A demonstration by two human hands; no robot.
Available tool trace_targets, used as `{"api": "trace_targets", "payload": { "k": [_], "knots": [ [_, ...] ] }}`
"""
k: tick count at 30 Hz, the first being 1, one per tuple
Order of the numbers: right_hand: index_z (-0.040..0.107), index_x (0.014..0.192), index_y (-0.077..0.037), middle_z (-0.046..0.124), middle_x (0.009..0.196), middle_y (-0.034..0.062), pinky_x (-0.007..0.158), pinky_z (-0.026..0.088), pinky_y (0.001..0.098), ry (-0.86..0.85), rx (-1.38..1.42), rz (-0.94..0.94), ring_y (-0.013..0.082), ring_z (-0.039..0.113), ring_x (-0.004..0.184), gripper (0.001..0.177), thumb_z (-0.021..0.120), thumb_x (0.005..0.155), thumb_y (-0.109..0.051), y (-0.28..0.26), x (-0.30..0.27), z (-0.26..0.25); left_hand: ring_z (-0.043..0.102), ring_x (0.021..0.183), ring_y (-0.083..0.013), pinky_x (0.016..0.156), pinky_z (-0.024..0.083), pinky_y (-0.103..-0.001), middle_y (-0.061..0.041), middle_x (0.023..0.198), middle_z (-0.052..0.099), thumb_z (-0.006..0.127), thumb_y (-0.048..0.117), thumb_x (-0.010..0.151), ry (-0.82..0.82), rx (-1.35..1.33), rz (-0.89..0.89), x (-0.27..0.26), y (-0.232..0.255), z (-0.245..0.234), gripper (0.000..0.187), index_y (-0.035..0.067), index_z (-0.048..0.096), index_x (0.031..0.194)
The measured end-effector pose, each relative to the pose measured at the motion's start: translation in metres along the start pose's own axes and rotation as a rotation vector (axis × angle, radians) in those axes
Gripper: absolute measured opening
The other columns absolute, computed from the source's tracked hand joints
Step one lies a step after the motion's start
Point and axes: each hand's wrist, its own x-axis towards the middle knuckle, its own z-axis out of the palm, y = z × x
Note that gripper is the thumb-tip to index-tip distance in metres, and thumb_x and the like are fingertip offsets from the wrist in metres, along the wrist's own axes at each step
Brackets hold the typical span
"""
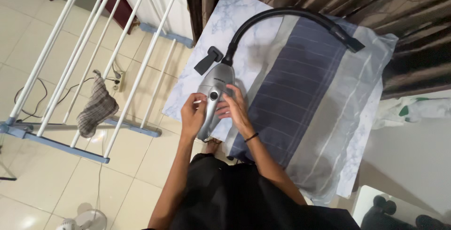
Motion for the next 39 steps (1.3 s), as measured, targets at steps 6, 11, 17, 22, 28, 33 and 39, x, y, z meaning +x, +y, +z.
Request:
{"api": "trace_targets", "payload": {
  "k": [6,11,17,22,28,33,39],
  "knots": [
    [0.044,0.147,-0.014,0.071,0.104,0.0101,0.063,0.061,0.0317,-0.069,0.138,-0.214,0.0170,0.072,0.078,0.055,0.064,0.096,-0.018,0.014,0.000,0.021,0.057,0.070,-0.0101,0.061,0.047,-0.025,-0.004,0.092,0.071,0.062,0.005,0.098,0.016,0.064,-0.082,0.005,0.004,0.002,0.011,0.001,0.069,0.105],
    [0.052,0.145,-0.004,0.074,0.099,0.0100,0.062,0.059,0.0295,0.012,0.146,-0.219,0.0137,0.072,0.081,0.053,0.068,0.096,-0.016,0.038,0.014,0.021,0.061,0.075,-0.0087,0.065,0.051,-0.024,-0.003,0.095,0.072,0.061,0.004,0.095,-0.008,0.023,-0.022,0.007,-0.005,0.000,0.012,0.002,0.069,0.104],
    [0.049,0.150,0.000,0.076,0.097,0.0133,0.064,0.062,0.0299,0.060,0.073,-0.248,0.0151,0.073,0.079,0.062,0.071,0.094,-0.012,0.052,0.023,0.021,0.060,0.076,-0.0101,0.066,0.050,-0.025,-0.003,0.095,0.071,0.063,0.005,0.095,-0.014,0.041,-0.021,0.006,0.000,0.001,0.010,0.002,0.068,0.103],
    [0.047,0.148,0.001,0.077,0.099,0.0130,0.066,0.064,0.0305,-0.061,0.090,-0.235,0.0151,0.075,0.080,0.059,0.070,0.095,-0.014,0.040,0.017,0.010,0.062,0.073,-0.0124,0.063,0.052,-0.028,-0.007,0.093,0.070,0.066,0.010,0.095,-0.010,0.104,0.018,0.006,0.012,0.009,0.013,0.002,0.065,0.105],
    [0.062,0.134,-0.003,0.073,0.083,0.0137,0.058,0.060,0.0303,0.063,0.049,-0.237,0.0173,0.071,0.065,0.039,0.067,0.097,-0.017,0.037,0.034,-0.018,0.064,0.058,-0.0217,0.057,0.051,-0.038,-0.013,0.074,0.069,0.068,0.021,0.096,-0.054,0.297,0.024,0.011,0.040,0.022,0.026,0.004,0.056,0.112],
    [0.068,0.116,-0.003,0.074,0.085,0.0107,0.057,0.055,0.0269,0.268,0.107,-0.536,0.0124,0.067,0.066,0.022,0.063,0.095,-0.007,0.064,0.104,-0.062,0.066,0.053,-0.0332,0.057,0.048,-0.047,-0.018,0.058,0.064,0.059,0.025,0.099,-0.108,0.365,-0.084,0.003,0.055,0.023,0.035,0.005,0.048,0.126],
    [0.067,0.117,-0.006,0.073,0.090,0.0083,0.061,0.055,0.0275,0.328,0.044,-0.306,0.0123,0.066,0.071,0.028,0.068,0.089,-0.009,0.043,0.188,-0.078,0.066,0.060,-0.0411,0.057,0.047,-0.052,-0.022,0.064,0.064,0.057,0.026,0.103,-0.109,0.452,-0.002,0.004,0.051,0.026,0.035,0.004,0.049,0.128]
  ]
}}
